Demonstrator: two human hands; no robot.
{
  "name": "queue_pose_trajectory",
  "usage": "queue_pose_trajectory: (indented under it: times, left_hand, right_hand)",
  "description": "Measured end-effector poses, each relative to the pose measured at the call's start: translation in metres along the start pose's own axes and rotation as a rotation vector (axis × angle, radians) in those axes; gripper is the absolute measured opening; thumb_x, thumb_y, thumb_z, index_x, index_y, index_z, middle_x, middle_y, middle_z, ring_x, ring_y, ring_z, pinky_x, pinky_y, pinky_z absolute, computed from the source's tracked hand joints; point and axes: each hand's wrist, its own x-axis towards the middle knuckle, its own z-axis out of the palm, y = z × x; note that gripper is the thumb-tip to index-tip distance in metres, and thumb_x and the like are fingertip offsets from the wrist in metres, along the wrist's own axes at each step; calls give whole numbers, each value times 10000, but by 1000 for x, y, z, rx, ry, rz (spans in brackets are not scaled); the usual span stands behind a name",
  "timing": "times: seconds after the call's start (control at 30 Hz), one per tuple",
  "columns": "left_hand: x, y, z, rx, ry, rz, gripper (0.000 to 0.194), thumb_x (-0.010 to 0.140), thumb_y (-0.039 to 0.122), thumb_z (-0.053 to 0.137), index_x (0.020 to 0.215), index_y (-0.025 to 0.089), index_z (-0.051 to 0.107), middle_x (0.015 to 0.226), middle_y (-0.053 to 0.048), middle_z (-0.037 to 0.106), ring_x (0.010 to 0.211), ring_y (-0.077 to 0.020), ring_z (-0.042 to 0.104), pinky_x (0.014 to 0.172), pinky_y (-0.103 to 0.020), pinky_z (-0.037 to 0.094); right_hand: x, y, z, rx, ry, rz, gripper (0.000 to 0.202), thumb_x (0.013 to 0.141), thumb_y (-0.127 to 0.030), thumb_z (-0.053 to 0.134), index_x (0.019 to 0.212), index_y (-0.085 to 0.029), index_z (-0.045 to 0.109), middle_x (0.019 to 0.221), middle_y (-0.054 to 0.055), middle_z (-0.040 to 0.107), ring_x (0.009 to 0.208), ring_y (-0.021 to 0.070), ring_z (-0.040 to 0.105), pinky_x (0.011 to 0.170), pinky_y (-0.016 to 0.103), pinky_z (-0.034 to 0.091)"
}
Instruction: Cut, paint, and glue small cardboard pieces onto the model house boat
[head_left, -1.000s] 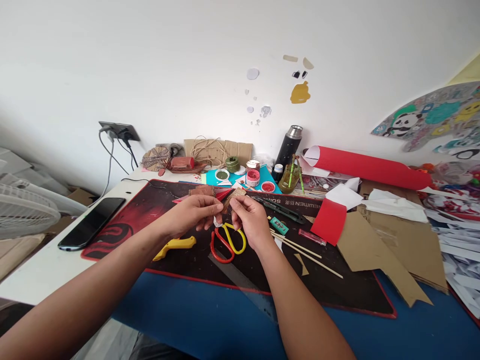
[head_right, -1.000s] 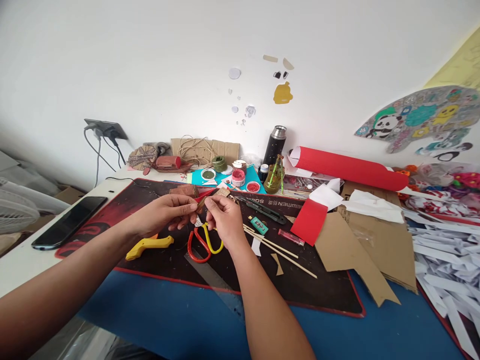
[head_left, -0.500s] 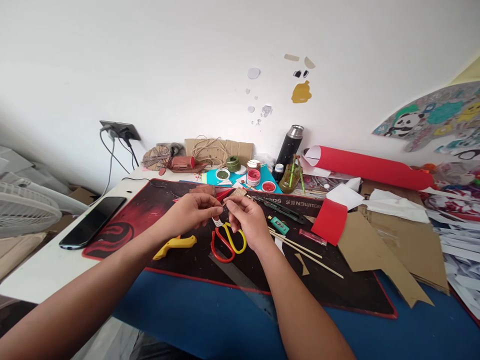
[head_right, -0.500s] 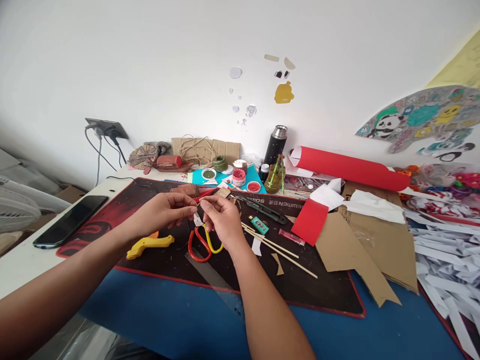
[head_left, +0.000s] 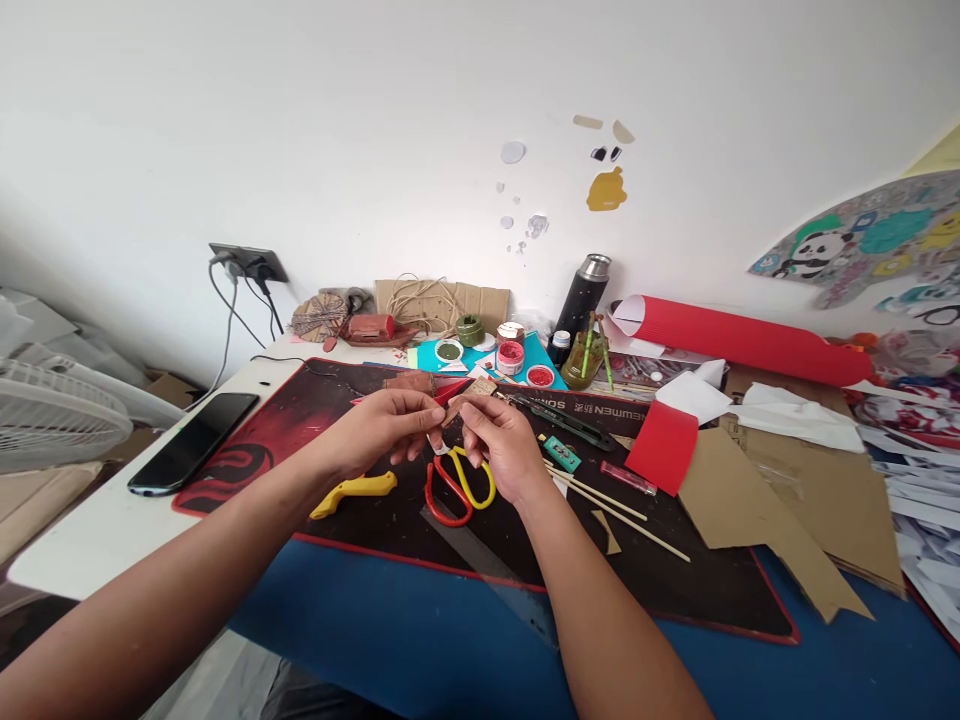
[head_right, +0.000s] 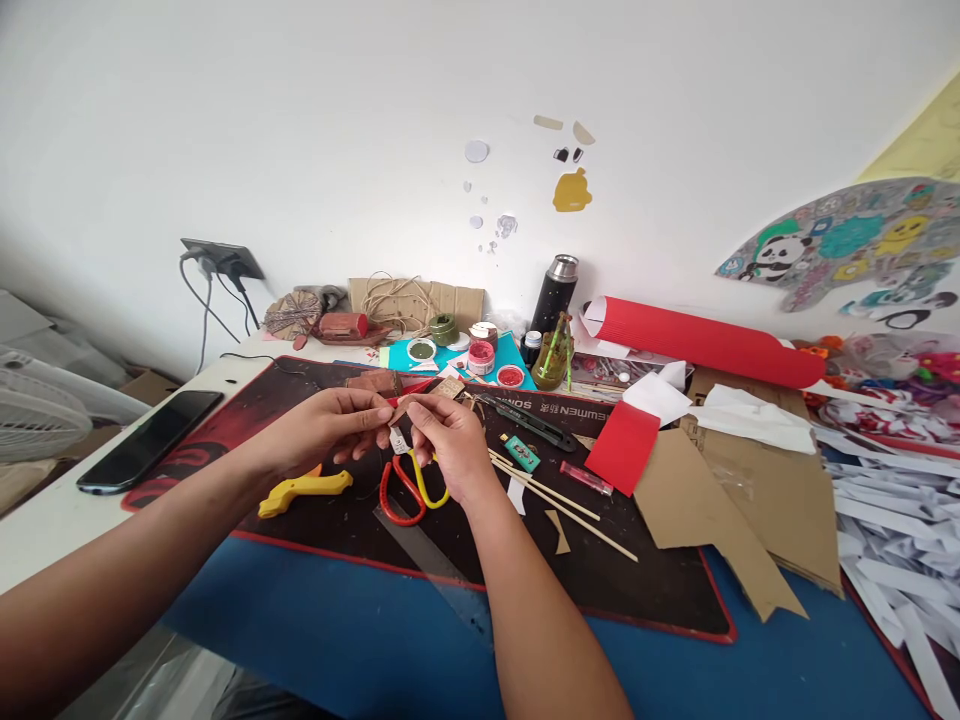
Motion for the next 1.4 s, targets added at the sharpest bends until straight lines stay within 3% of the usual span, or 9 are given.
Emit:
queue_pose_trajectory:
  times: [0.1,0.27,0.37,0.6,0.83,1.17,1.4]
  left_hand:
    - [-2,0,1,96,47,56,470,857,647,730,767,188,681,711,-32,710,511,-115,519,430,-221,376]
    - [-4,-6,5,382,270,230,375,941,540,641,817,197,728,704,-10,688,579,-138,535,507,-242,390]
    - [-5,-8,8,453,312,284,344,951,497,624,826,199,744,731,-10,700,650,-157,557,566,-255,411]
    - [-6,-4,6,297,234,215,504,1002,635,562,812,194,716,689,-11,674,556,-141,541,522,-255,426]
    - [-7,-5,4,298,202,196,430,917,615,698,843,192,728,699,3,663,570,-129,515,518,-240,403]
    - [-4,-6,0,349,198,205,372,912,553,676,817,195,702,720,1,654,633,-151,555,546,-245,393]
    - [-5,-1,1,264,144,162,452,868,646,728,863,194,725,692,15,638,559,-135,505,514,-250,403]
  right_hand:
    - [1,2,1,21,4,1,425,767,-519,890,1006,-180,797,562,-63,588,420,84,473,392,209,361]
    - [2,6,1,20,34,9,421,746,-533,902,934,-195,735,578,-60,605,414,87,478,379,208,359]
    - [2,7,0,4,27,9,418,743,-538,901,900,-198,717,575,-64,595,414,84,472,381,207,364]
    - [2,4,1,11,26,11,396,753,-529,895,842,-201,690,569,-64,586,417,81,471,384,205,354]
    - [1,3,3,19,28,20,391,746,-519,895,826,-198,686,560,-64,590,415,79,470,384,201,356]
    - [2,7,2,12,33,16,409,758,-538,883,868,-185,710,563,-57,619,388,80,494,374,198,379]
    - [3,7,2,-10,74,-18,380,769,-504,877,876,-181,709,531,-70,599,379,81,492,375,193,375]
